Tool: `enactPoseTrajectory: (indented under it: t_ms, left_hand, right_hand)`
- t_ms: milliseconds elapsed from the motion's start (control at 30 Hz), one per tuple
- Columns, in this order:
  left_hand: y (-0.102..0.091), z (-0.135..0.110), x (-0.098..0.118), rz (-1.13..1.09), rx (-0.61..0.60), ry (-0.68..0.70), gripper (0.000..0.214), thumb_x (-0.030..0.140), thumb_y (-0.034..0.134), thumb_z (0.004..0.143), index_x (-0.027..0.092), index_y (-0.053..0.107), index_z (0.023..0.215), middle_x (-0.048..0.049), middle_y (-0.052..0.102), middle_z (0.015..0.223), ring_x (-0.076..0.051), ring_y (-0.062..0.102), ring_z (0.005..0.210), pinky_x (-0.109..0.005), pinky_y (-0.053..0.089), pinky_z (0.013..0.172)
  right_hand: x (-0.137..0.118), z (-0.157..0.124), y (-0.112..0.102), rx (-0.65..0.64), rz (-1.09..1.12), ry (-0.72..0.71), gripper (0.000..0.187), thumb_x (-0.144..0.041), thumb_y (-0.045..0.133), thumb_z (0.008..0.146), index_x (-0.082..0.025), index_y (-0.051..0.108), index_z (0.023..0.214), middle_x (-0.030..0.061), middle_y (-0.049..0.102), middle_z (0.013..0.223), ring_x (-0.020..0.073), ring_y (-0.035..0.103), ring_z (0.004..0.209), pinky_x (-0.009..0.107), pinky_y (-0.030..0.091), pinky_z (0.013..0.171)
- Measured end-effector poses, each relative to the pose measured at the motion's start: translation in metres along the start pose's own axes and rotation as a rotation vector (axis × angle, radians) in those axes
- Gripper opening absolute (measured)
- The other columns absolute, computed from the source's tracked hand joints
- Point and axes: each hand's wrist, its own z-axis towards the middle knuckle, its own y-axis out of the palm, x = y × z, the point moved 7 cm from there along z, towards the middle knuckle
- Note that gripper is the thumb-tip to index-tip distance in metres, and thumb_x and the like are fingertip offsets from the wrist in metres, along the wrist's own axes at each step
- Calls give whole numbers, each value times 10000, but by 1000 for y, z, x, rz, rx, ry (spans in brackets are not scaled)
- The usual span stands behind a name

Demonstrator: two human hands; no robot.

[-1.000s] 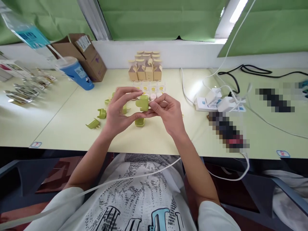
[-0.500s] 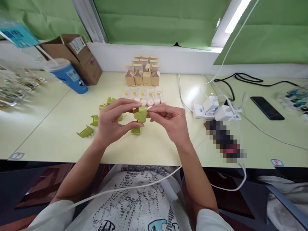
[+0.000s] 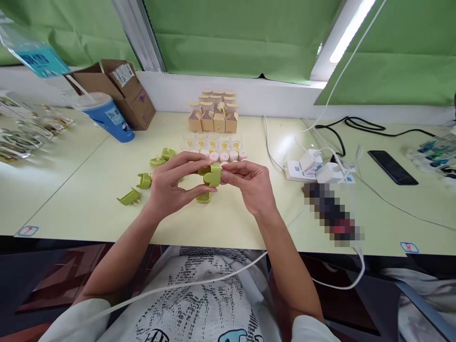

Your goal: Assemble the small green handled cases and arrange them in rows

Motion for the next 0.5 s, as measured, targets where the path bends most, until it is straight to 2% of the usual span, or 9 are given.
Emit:
enactPoseTrajectory:
  t_ms: [100,167,233,300,333,400,433,500]
  left_hand:
    - [2,1,5,22,-9,14,473,388,961,1026,257,829,1461,-116,811,1286,-248,832,1197,-383,764,1010]
    - [3,0,5,57,-25,-29,433,332,944,1041,259,822,1450,-111,794,1294,-246,823,1214,-363,759,984]
    - [1,-1,1,83,-18,-93,468,280,964,1016,246,798,1452,-105,808,1303,-230,824,1193,-310,744,925]
    - [-1,-2,-3,93,-11,-128,564,270,1012,967,236,763,1472,-98,839,1300,-203,829,1105,-281,723,892]
    - [-1,-3,-4,100,-18,-127,595,271,1022,958,236,748,1485,-96,853,1296,-192,828,1057,-284,717,902]
    - [1,-3,-4,129,-52,-106,604,253,1006,974,242,727,1508,-94,869,1294,-185,826,1014,-305,706,946]
    - [2,-4,-3,145,-69,-93,594,234,993,984,243,722,1513,-93,871,1284,-190,828,1022,-312,700,961]
    - [5,-4,-1,170,-98,-70,571,190,969,996,230,718,1507,-86,868,1230,-201,825,1044,-317,686,972]
  right_hand:
    - [10,0,6,-33,-17,34,482,-478,1223,542,-270,916,851,17,890,838,232,846,799,431,741,841]
    - [10,-2,9,-36,-80,-11,431,-535,1171,668,-269,912,887,25,895,869,240,849,823,419,725,819]
    - [-7,-8,2,84,-246,-218,271,-503,1052,884,-284,917,970,35,915,976,233,846,883,395,694,789]
    - [-36,-21,2,187,-533,-534,75,-376,916,1037,-301,916,1035,42,919,1043,233,829,932,406,670,794]
    - [-47,-28,8,174,-695,-684,53,-309,869,1070,-304,913,1040,44,916,1036,237,817,939,423,665,810]
    - [-56,-39,22,61,-973,-892,133,-218,830,1087,-302,910,1023,45,901,973,248,785,927,451,659,827]
    - [-56,-42,27,16,-1068,-949,148,-202,829,1089,-302,911,1018,48,897,967,253,768,931,454,655,820]
    - [-54,-44,29,14,-1176,-1004,129,-210,846,1088,-303,917,1031,63,896,1031,264,735,966,452,645,805]
